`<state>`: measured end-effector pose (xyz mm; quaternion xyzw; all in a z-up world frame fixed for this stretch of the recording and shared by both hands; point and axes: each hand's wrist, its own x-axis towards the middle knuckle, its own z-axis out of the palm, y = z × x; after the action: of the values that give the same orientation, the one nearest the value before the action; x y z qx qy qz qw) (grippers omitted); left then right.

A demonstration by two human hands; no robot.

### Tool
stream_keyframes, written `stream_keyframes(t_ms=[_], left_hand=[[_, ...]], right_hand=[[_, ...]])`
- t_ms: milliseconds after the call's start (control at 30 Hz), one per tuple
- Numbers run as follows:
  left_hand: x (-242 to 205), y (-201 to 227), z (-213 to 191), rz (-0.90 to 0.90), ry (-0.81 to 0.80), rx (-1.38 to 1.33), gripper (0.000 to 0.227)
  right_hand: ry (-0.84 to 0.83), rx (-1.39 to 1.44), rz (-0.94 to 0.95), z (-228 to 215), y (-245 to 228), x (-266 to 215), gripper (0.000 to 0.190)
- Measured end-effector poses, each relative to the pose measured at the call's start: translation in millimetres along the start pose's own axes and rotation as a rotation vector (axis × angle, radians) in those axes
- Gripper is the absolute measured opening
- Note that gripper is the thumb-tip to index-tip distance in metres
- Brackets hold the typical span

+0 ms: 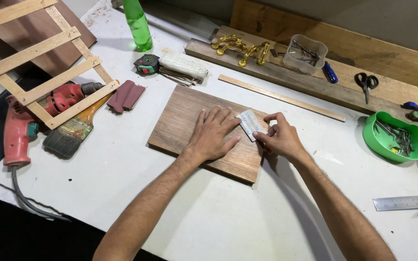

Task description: The person measures thin wooden strips against a metal ruler, marks a strip, sands small wood pieces by hand, and arranges the strips around the edges of a wooden board on the workbench to form a frame border.

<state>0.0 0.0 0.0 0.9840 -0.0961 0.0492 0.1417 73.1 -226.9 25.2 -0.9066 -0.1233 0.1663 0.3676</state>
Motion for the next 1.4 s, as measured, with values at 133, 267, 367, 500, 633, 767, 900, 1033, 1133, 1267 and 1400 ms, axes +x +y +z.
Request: stream_keyframes(t_ms=[133,267,367,500,633,767,900,1033,1133,1267,1400], left_hand=[[-9,-26,-8,0.009,0.038,0.012,0.056],[-13,-43,-13,-0.005,0.068,0.007,0.055],[-13,-44,-15,-0.021,0.061,0.004,0.054],[-3,-41,-20,-0.017,0.030,0.009,0.054],[18,-41,-23,0.092,0.137,0.009,0.053],[52,-31,-29,0.130,0.178,-0.014,0.041],[80,-29,-29,0.123,0.180,0.026,0.035],[98,-45,-12,0.115,0.232,0.068,0.031],[98,-53,-10,0.098,0.213,0.067,0.031],[93,-60,-13,0.102,0.272,0.031,0.034],[87,-57,-32,0.103,0.386,0.022,0.035]], right_hand=[[-0.007,0.047,-0.031,19,-17,6,0.061],[0.002,0.039,-0.103,34,-21,17,0.059],[-0.014,0.035,-0.107,32,-25,16,0.060],[-0.092,0.101,-0.068,18,-33,9,0.068],[-0.040,0.124,-0.097,3,-12,23,0.066],[0.179,-0.026,-0.187,-22,-1,44,0.054],[0.225,-0.345,-0.241,-43,18,75,0.041],[0.293,-0.497,-0.325,-44,58,110,0.034],[0.267,-0.533,-0.231,-46,48,106,0.034],[0.234,-0.530,-0.189,-45,42,97,0.031],[0.179,-0.300,-0.145,-41,59,93,0.024]])
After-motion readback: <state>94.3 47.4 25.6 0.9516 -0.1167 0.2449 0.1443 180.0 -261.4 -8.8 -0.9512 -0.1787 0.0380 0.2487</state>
